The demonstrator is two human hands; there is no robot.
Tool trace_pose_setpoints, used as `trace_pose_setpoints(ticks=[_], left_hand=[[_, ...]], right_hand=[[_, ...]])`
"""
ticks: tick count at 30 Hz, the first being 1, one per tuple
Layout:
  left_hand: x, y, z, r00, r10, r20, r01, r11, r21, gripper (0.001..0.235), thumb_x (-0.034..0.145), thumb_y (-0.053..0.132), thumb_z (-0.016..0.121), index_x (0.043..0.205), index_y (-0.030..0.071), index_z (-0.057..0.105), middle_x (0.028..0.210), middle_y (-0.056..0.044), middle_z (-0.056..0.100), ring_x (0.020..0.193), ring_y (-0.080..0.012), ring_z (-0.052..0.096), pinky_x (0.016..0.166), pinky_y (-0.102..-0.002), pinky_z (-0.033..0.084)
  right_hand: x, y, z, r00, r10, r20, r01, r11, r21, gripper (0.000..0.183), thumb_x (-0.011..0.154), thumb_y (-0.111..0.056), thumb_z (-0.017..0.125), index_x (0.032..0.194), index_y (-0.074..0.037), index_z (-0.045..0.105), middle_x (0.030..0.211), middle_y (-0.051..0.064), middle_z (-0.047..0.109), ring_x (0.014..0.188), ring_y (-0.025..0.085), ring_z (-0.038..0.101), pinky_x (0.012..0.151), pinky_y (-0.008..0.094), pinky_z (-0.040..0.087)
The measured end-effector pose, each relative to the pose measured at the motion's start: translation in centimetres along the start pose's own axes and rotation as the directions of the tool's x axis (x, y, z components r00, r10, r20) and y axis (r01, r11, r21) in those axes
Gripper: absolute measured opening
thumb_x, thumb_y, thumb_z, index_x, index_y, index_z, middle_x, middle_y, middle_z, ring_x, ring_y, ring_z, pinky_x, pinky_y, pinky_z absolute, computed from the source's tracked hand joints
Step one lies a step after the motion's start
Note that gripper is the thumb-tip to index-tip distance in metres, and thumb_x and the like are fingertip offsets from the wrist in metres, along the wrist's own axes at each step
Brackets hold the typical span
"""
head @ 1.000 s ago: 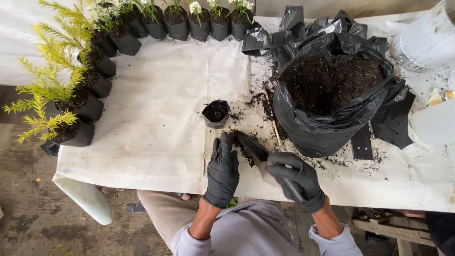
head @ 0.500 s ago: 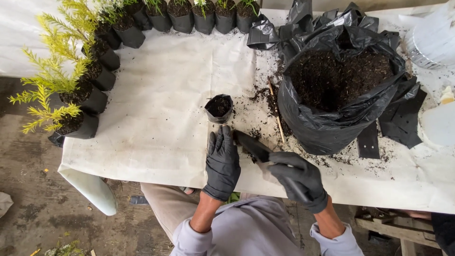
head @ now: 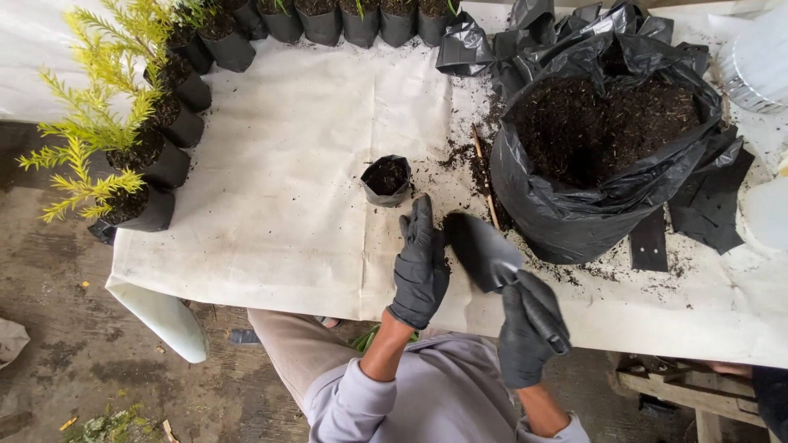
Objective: The person scoops soil from a large black bag using a small trowel and fills several small black nursery pots placed on a white cloth. The person uses a wooden stick to poke holes in the soil and presses the soil down into the pots.
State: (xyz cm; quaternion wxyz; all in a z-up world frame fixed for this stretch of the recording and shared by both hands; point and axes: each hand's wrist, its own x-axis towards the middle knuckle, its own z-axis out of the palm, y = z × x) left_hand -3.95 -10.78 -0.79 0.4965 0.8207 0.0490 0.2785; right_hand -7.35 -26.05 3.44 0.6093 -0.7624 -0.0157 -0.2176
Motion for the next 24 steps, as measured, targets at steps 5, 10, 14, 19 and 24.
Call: trace_pose_setpoints(ticks=[5, 10, 14, 19, 24], left_hand=[[-0.2, 0.3, 0.9, 0.995, -0.097, 0.023, 0.098, 0.992, -0.073, 0.062, 0.106, 0.012, 0.042, 0.162, 0.019, 0.017, 0.166, -0.015, 0.031, 0.143, -0.0469, 0.043, 0.095, -0.045, 0.047], [1.3, 3.5, -1.2, 0.999, 0.022, -0.034, -0.030, 0.974, -0.225, 0.051, 0.111, 0.011, 0.037, 0.160, 0.014, 0.024, 0.161, -0.015, 0.040, 0.149, -0.0403, 0.039, 0.123, -0.047, 0.029], [1.7, 5.8, -4.4, 0.988, 0.103, -0.119, -0.130, 0.960, -0.250, 0.043, 0.115, 0.013, 0.036, 0.158, 0.012, 0.031, 0.160, -0.012, 0.041, 0.153, -0.0378, 0.038, 0.134, -0.057, 0.026], [1.3, 4.5, -6.5, 0.924, 0.057, -0.378, -0.140, 0.971, -0.196, 0.039, 0.110, 0.000, 0.042, 0.148, 0.009, 0.046, 0.145, -0.010, 0.058, 0.142, -0.0328, 0.054, 0.127, -0.050, 0.041], [2.8, 2.0, -8.0, 0.861, -0.121, -0.494, 0.054, 0.988, -0.148, 0.039, 0.106, 0.003, 0.043, 0.145, 0.004, 0.043, 0.147, -0.017, 0.051, 0.141, -0.0330, 0.050, 0.123, -0.043, 0.039]], right_hand=[[-1.6, -0.8, 1.7, 0.995, 0.087, 0.039, -0.084, 0.994, -0.070, 0.018, 0.093, -0.007, 0.071, 0.109, 0.000, 0.073, 0.108, 0.012, 0.076, 0.099, 0.021, 0.073, 0.095, 0.034, 0.060], [-0.4, 2.4, 0.3, 0.968, -0.158, 0.194, 0.213, 0.928, -0.306, 0.027, 0.098, 0.002, 0.060, 0.119, -0.008, 0.072, 0.122, 0.017, 0.070, 0.113, 0.037, 0.071, 0.096, 0.047, 0.059], [0.4, 0.4, 1.6, 0.971, 0.239, 0.027, -0.238, 0.970, -0.049, 0.016, 0.099, -0.012, 0.068, 0.110, -0.001, 0.073, 0.106, 0.012, 0.075, 0.099, 0.025, 0.071, 0.086, 0.041, 0.057], [1.5, 0.5, 1.1, 0.961, -0.241, 0.133, 0.270, 0.916, -0.295, 0.010, 0.105, -0.006, 0.064, 0.111, 0.000, 0.071, 0.107, 0.023, 0.072, 0.095, 0.039, 0.067, 0.082, 0.047, 0.054], [1.8, 1.1, 1.4, 0.717, -0.588, 0.375, 0.695, 0.555, -0.457, 0.017, 0.109, 0.009, 0.059, 0.107, 0.006, 0.075, 0.105, 0.032, 0.075, 0.095, 0.054, 0.068, 0.088, 0.058, 0.054]])
